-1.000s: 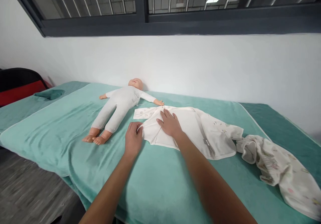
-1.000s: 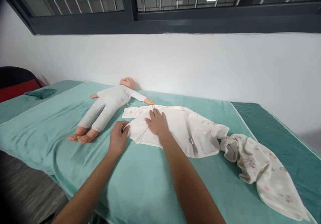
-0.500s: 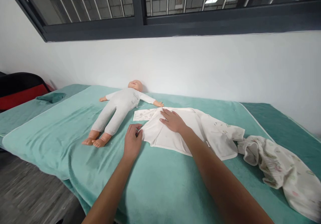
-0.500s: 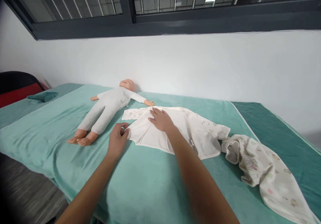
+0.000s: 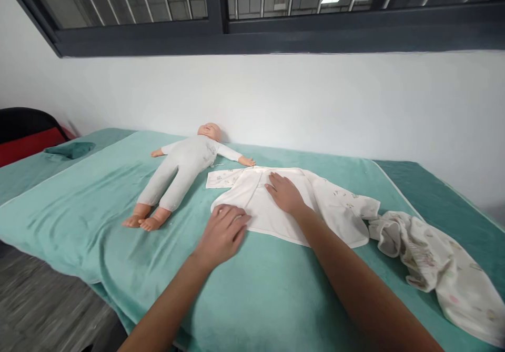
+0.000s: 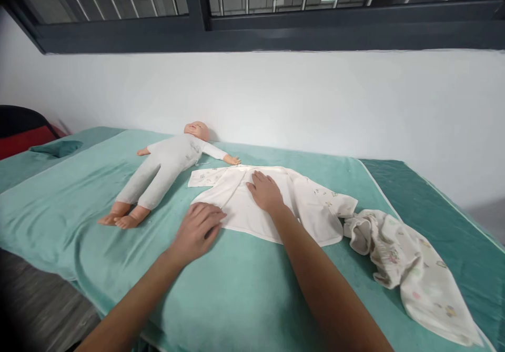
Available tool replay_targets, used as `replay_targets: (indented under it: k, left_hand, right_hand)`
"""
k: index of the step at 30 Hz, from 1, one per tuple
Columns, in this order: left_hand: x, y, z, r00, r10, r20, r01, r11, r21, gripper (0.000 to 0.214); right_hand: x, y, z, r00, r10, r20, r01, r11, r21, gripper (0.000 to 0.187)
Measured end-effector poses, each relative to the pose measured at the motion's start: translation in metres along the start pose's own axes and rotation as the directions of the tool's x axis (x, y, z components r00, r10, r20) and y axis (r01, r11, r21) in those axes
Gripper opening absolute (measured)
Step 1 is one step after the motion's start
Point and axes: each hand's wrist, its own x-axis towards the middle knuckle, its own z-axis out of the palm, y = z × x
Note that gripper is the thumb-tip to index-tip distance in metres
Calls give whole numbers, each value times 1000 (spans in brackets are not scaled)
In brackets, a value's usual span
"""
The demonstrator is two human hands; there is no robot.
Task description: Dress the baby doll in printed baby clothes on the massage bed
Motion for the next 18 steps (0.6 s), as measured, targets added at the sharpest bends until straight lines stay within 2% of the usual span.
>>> replay_targets:
  k: [2, 4, 12, 18]
  left_hand:
    - [2, 5, 0, 991, 41, 123, -32, 997, -73, 35]
    - [4, 4, 1, 985, 20, 169, -1, 993, -115, 34]
    - [1, -4, 5, 985, -67, 160, 78, 995, -64, 28]
    - [2, 0, -1, 984, -109, 141, 120, 990, -71, 22]
  right_hand:
    - [-2, 7, -2, 999, 36, 33, -34, 997, -74, 62]
    - [-2, 15, -4, 995, 80, 61, -71, 988, -138, 65]
    - [-4, 48, -17, 970, 231, 70, -217, 962, -166, 70]
    - [-10, 44, -15, 959, 277, 50, -266, 950, -166, 70]
